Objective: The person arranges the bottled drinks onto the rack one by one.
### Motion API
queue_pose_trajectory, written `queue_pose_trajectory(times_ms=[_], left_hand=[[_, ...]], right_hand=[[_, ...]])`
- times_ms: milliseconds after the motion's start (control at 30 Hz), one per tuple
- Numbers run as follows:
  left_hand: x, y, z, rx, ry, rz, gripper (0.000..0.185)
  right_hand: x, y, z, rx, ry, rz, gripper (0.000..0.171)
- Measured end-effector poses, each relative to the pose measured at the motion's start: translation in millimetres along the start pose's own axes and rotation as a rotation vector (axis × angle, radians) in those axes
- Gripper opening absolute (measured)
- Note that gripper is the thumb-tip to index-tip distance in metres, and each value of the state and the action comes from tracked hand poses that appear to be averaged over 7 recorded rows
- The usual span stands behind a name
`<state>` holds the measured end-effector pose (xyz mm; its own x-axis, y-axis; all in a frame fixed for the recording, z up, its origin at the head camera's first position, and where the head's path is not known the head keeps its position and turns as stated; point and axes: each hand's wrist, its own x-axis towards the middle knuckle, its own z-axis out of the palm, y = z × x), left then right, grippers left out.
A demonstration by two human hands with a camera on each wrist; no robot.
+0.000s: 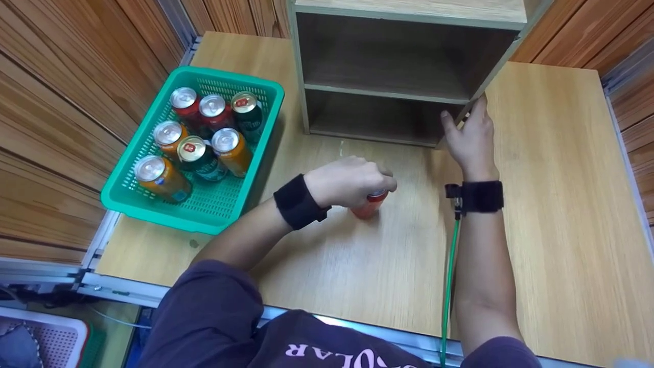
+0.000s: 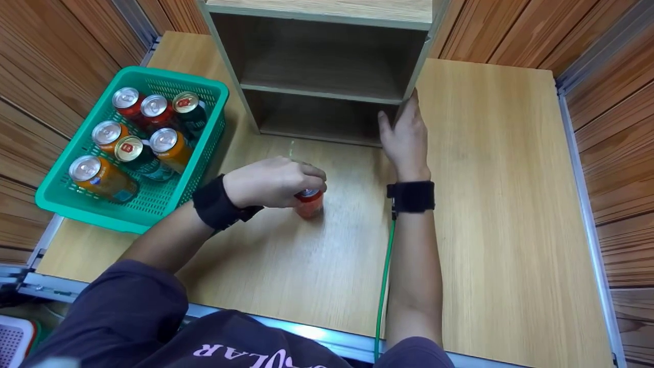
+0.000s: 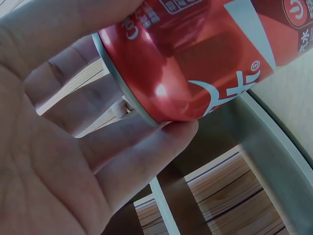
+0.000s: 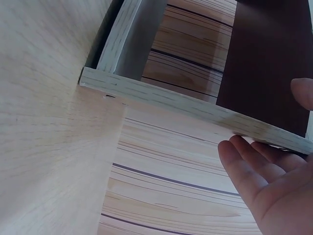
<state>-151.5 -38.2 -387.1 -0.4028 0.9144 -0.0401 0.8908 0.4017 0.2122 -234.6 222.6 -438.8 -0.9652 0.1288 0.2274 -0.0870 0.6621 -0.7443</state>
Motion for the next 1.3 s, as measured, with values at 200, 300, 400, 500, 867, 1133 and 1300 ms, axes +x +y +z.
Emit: queue_pose_trajectory(times_ms=[200, 300, 400, 500, 867, 1133, 1300], left_hand=[[-1.4, 0.4, 5.6, 0.032, 0.053, 0.003, 0.02], [-2.1, 2.6, 2.7, 0.016, 0.037, -0.024, 0.027], [-3.1, 4.7, -6.7, 0.006, 0.067, -0.038, 0.035], [-5.0, 4.7, -21.3, 0.03, 0.153, -0.042, 0.033], [-43.2, -23.7, -57.9, -0.046, 0.693, -0.251, 0.028], [-49.3, -9.0, -47.2, -0.19, 0.73, -0.071, 0.027], [-49.1, -11.7, -49.4, -0.111, 0.739, -0.1, 0.023]], right_hand=[[-4.0, -1.4, -1.0, -0.009, 0.001, 0.004, 0.072], [-4.6, -2.8, -1.7, -0.01, -0.004, 0.01, 0.072], [-4.4, -3.2, -2.9, -0.007, -0.001, 0.005, 0.07], [-4.3, -3.1, -4.2, 0.006, -0.003, -0.01, 0.069], [-27.7, -26.9, -36.4, -0.283, -0.014, 0.03, 0.069], [-66.1, -75.4, -29.8, -0.326, -0.238, -0.125, 0.07], [-79.5, -84.8, -9.3, -0.294, -0.318, -0.364, 0.06]])
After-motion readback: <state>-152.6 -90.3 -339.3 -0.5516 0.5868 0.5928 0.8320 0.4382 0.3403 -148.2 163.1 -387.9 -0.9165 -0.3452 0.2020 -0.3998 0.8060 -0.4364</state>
